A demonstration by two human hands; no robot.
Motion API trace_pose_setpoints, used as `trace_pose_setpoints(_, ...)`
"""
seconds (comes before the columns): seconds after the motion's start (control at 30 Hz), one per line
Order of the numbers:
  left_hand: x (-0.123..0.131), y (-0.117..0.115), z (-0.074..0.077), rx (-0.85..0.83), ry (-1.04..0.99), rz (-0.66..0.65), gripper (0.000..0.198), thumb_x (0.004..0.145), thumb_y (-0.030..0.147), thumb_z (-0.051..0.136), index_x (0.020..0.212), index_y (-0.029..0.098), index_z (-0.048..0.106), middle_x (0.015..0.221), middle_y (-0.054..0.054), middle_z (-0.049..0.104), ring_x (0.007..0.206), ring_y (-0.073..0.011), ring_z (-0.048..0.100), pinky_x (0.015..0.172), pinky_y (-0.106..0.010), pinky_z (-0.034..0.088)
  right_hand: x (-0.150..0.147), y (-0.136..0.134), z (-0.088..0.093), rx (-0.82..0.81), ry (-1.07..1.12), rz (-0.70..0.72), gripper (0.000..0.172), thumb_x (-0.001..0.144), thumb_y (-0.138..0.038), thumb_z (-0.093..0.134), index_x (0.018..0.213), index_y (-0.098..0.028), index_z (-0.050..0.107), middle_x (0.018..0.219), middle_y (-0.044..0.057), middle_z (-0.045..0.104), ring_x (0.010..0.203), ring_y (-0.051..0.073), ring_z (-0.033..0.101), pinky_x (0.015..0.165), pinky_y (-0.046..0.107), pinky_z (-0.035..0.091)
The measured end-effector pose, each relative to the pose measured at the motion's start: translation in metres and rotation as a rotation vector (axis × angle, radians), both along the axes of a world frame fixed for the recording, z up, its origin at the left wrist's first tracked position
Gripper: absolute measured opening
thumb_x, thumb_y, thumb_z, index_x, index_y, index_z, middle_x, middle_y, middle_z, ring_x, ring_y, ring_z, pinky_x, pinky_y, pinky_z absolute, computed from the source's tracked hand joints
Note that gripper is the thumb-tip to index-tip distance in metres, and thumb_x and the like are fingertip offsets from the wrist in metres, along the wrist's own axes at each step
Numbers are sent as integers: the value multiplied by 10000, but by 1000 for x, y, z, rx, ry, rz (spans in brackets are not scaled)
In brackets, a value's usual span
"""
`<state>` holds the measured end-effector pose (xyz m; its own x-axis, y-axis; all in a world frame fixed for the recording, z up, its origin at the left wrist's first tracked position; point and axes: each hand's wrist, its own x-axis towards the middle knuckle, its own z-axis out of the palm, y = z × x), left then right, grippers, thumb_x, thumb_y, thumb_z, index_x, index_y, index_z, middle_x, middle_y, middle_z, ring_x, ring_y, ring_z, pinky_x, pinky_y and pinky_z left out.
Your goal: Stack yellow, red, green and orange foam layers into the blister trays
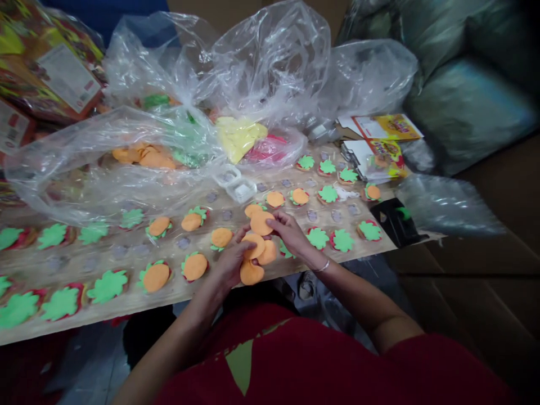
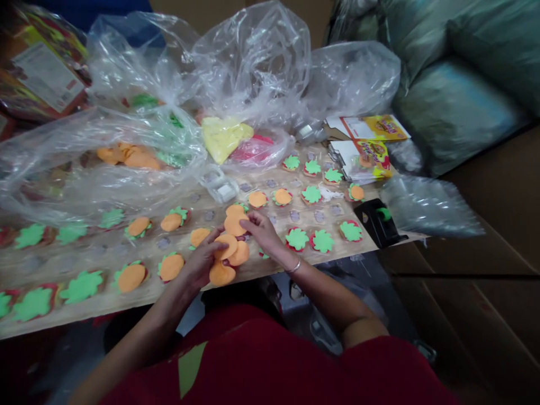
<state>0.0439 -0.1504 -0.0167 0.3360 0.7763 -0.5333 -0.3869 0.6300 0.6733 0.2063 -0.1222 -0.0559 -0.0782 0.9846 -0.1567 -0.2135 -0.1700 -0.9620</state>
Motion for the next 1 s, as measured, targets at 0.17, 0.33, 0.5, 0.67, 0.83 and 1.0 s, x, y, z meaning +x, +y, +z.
trace_pose_setpoints(0.17,-9,0,-2,-101,55,42,563,613,75,598,1168,166,563,909,-89,687,565,-125,572,382,-163,384,48,-9,2,131,-276,-194,265,780,-447,667,839,-205,578,788,-6,615,703,145,561,644,265,460)
trace_pose_setpoints(0.33,-12,0,-1,-162,59,65,487,625,73,591,1105,158,575,883,-82,665,565,-121,567,384,-158,390,80,-52,-2,471,-978,3,107,901,-233,520,927,-199,618,929,61,660,863,196,590,773,320,445)
trace_pose_setpoints(0.5,-8,-3,0,-149,45,62,445,619,69,596,1055,158,605,906,-83,661,589,-125,564,386,-159,385,75,-73,-14,629,-1299,338,222,940,-165,427,926,-168,649,1004,124,670,955,240,578,848,368,438)
trace_pose_setpoints(0.67,-3,-8,1,-116,9,49,531,613,78,579,1138,159,585,989,-113,682,637,-149,591,397,-167,393,73,-74,-1,584,-1153,336,186,930,-234,485,1010,-183,645,1031,111,673,987,246,583,896,393,429)
trace_pose_setpoints(0.83,15,-11,-2,-33,-20,50,502,605,74,585,1103,139,594,1014,-120,693,706,-177,631,433,-184,432,37,-76,6,274,-579,118,192,914,-384,540,915,-203,604,867,36,642,786,170,581,711,300,450)
trace_pose_setpoints(1.0,20,-8,-10,-30,8,131,454,611,62,570,1057,149,584,1058,-111,688,705,-164,640,440,-182,430,26,-74,-1,106,-270,-85,295,762,-405,687,731,-201,477,686,-37,501,621,110,463,563,228,369)
